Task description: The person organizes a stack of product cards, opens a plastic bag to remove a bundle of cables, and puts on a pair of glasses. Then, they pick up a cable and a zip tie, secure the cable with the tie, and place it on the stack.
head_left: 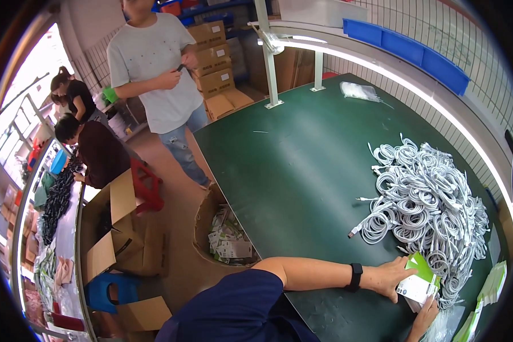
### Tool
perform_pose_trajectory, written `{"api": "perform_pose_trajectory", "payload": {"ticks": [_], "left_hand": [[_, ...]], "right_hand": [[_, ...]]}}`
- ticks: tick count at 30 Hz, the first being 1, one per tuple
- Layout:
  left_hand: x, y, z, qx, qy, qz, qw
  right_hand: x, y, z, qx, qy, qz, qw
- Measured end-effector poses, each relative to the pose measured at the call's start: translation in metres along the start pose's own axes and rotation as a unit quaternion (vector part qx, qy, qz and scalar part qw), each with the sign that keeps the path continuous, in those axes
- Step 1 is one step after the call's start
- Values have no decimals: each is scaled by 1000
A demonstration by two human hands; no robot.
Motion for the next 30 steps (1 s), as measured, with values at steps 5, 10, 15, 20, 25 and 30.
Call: {"api": "perform_pose_trajectory", "payload": {"ticks": [5, 10, 15, 20, 25, 30], "left_hand": [[18, -8, -6, -13, 36, 22, 999], [27, -11, -5, -38, 59, 35, 997], [23, -16, -6, -47, 68, 9, 997], [14, -17, 23, -69, 15, -39, 997], [46, -15, 22, -54, 98, 50, 992], [35, -17, 18, -13, 141, 105, 984]], "right_hand": [[56, 11, 11, 43, 238, -22, 970], [54, 15, 9, 59, 210, -38, 975], [-4, 16, 9, -19, 72, -14, 997], [21, 11, 1, -22, 27, -30, 999], [24, 1, -3, -42, 33, -44, 998], [28, 10, 7, -60, -4, -62, 996]]}}
Point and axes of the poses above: each hand's wrist, its own y-axis away from the middle knuckle, its own z-axis out of the back of the hand, x = y × z, the point moved 6 cm from there along -y, towards the middle knuckle, and after that the axes turned 1 degree about x, right-handed, at the moved point
